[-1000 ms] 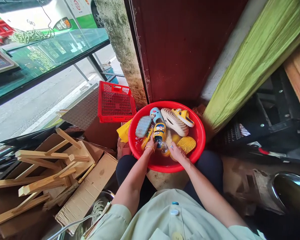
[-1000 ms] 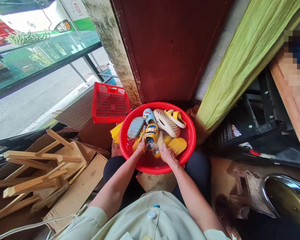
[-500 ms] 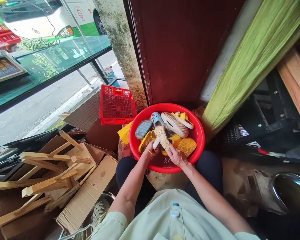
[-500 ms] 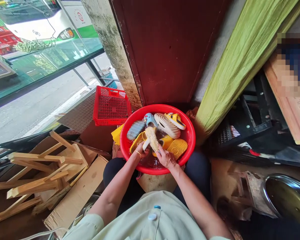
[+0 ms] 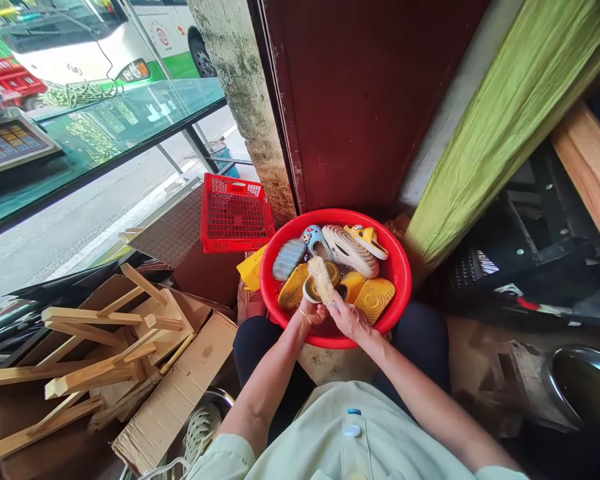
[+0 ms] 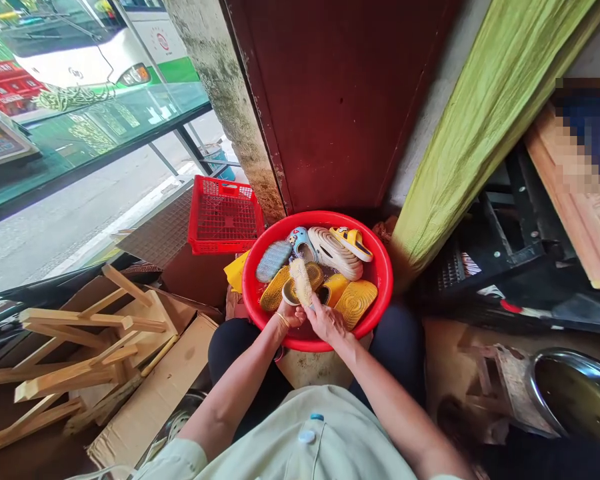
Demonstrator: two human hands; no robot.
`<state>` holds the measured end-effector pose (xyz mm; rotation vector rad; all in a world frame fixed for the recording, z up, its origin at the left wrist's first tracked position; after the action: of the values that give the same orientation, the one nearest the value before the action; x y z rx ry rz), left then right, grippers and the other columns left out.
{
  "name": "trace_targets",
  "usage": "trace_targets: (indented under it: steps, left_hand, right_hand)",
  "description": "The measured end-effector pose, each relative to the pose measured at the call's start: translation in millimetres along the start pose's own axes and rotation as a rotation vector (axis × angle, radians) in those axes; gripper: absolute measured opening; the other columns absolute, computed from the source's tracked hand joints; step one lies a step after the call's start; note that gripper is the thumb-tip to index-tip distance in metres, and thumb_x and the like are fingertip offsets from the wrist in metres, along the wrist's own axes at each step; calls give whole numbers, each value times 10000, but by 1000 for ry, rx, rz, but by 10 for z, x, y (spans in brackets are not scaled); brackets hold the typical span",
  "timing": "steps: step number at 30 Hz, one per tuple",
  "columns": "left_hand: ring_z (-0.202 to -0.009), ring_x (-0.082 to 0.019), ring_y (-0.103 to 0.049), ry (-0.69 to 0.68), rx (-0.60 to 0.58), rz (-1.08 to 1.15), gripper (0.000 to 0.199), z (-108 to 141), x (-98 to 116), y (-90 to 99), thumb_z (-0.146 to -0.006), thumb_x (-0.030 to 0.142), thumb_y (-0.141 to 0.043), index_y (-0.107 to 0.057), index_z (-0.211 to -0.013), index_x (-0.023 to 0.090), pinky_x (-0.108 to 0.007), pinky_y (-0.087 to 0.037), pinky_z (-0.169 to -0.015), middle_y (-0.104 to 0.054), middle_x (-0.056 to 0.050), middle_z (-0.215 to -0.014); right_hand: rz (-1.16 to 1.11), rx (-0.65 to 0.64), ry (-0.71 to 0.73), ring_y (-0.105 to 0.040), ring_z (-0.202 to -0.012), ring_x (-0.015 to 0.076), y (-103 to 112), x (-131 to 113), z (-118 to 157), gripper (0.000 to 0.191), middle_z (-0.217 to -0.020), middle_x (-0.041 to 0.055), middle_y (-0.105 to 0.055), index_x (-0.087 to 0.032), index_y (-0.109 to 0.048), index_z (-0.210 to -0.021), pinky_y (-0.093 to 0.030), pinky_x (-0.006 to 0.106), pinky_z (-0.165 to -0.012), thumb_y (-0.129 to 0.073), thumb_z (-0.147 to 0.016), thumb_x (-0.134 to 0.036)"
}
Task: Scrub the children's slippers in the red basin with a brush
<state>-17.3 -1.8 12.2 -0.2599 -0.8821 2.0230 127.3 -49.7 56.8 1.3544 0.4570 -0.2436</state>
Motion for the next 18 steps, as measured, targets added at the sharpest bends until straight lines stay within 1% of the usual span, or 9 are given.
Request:
trace_targets:
  steps: [3, 6, 8, 10, 12, 14, 16, 18]
  left_hand:
    - [-348, -49, -297, 32, -20, 18, 428, 9, 9, -18, -987, 553, -568, -641, -874, 147, -134, -213, -297, -468, 3, -562]
    - [-346, -50, -290, 51, -53, 38, 404, 54, 29, -68, -1023, 467, -496, -687, -969, 114, -129, -196, -288, -450, 12, -567]
    - [-342, -52, -294, 11, -26, 33, 391, 82, 48, -86, -1044, 402, -465, -705, -1048, 94, -125, -209, -294, -416, 35, -544]
    - [-340, -47, -302, -77, 59, 0, 370, 94, 69, -71, -1058, 368, -465, -703, -1045, 86, -118, -233, -308, -401, 52, -529]
    - [-354, -43, -353, -173, 162, -32, 316, 84, 81, -32, -1056, 344, -500, -684, -991, 95, -114, -305, -339, -450, 45, -544]
    - [-405, -61, -461, -232, 230, -46, 240, 50, 80, 12, -1035, 318, -550, -656, -955, 118, -135, -419, -402, -542, 13, -599]
    - [-475, -95, -558, -264, 254, -45, 191, 1, 73, 44, -1014, 311, -575, -635, -943, 143, -179, -514, -477, -597, -11, -647]
    - [-521, -119, -604, -302, 276, -52, 153, -47, 74, 64, -1003, 292, -570, -624, -941, 162, -209, -557, -526, -609, -15, -661]
  right_hand:
    - [56, -56, -6, -795, -991, 292, 45, 75, 43, 614, -1085, 149, -826, -166, -350, -1677, -587, 336, -815, -360, -1120, -425]
    - [112, -54, -100, -787, -1014, 323, 208, 181, -106, 595, -1056, 188, -816, -112, -405, -1643, -583, 387, -843, -291, -1136, -403]
    - [122, -44, -142, -775, -1044, 339, 295, 215, -219, 587, -1067, 222, -802, -73, -465, -1597, -572, 410, -873, -262, -1141, -381]
    - [121, -48, -168, -772, -1037, 338, 325, 211, -279, 574, -1062, 233, -794, -65, -501, -1565, -564, 414, -880, -263, -1140, -369]
    - [108, -76, -166, -775, -1015, 320, 293, 172, -257, 559, -1056, 221, -795, -81, -510, -1553, -561, 398, -874, -270, -1139, -368]
    - [97, -115, -143, -781, -1004, 310, 224, 114, -152, 552, -1056, 205, -800, -99, -492, -1565, -560, 383, -864, -288, -1136, -379]
    - [93, -151, -104, -786, -1010, 306, 148, 60, 6, 561, -1060, 185, -808, -127, -448, -1603, -556, 367, -857, -349, -1125, -403]
    - [93, -170, -61, -789, -1012, 301, 94, 33, 159, 593, -1080, 166, -814, -170, -407, -1641, -555, 355, -850, -416, -1104, -421]
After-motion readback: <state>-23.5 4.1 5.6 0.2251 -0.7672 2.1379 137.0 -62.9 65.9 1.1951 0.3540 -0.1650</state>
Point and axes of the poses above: each hand's wrist, its own z-axis away from the middle knuckle, its own y-axis out of the back of the hand, x = y × z, the point moved 2 cm from there along -z, towards the middle knuckle
